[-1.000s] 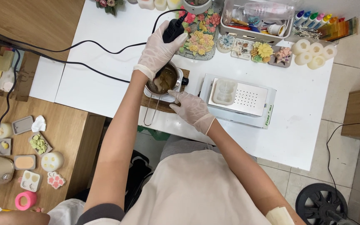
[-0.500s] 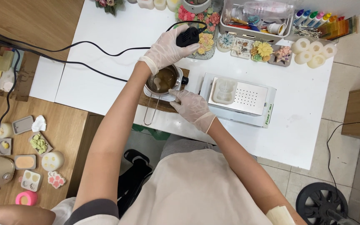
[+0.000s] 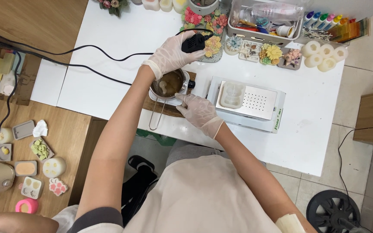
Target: Stirring and mixing melted wax in a pot on a hot plate using a spoon and a hand mixer.
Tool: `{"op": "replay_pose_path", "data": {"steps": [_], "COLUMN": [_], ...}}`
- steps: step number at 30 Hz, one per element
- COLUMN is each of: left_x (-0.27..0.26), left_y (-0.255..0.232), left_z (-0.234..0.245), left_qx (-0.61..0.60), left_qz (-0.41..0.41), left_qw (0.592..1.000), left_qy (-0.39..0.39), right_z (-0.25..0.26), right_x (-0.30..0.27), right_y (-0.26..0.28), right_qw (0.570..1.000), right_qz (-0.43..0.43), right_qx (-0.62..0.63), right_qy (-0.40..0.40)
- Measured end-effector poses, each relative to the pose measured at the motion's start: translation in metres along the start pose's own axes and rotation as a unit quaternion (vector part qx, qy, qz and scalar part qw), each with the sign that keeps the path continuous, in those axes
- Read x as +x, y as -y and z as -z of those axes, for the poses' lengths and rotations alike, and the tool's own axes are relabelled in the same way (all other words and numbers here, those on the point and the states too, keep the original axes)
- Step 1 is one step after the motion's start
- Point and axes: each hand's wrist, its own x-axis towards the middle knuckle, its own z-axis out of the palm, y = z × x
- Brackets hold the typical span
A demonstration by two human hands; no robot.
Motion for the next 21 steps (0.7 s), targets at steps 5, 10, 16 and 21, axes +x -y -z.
{"op": "replay_pose_path", "data": {"steps": [5,10,16,21], "left_x": [-0.002,0.0,-0.003,-0.006], "left_y": [0.002,0.008,0.008,0.01], "left_z": [0.001,-0.001,-0.001,0.002], "left_qx": [0.008,-0.002,-0.04,-0.082], "left_qz": [0.019,0.007,0.022,0.008], "left_qw": [1.0,1.0,0.999,0.997], "left_qy": [0.011,0.016,0.014,0.002], "right_z": [-0.002,0.0,0.005,0.002], "right_x": [0.0,0.0,-0.002,-0.002], "right_y": [-0.001,-0.001,0.005,0.002], "right_qw": [1.0,1.0,1.0,1.0], "right_qz": [0.009,0.012,0.003,0.022], "right_qx": [-0.001,-0.005,0.009,0.005], "right_qy": [-0.008,-0.007,-0.002,-0.02]}}
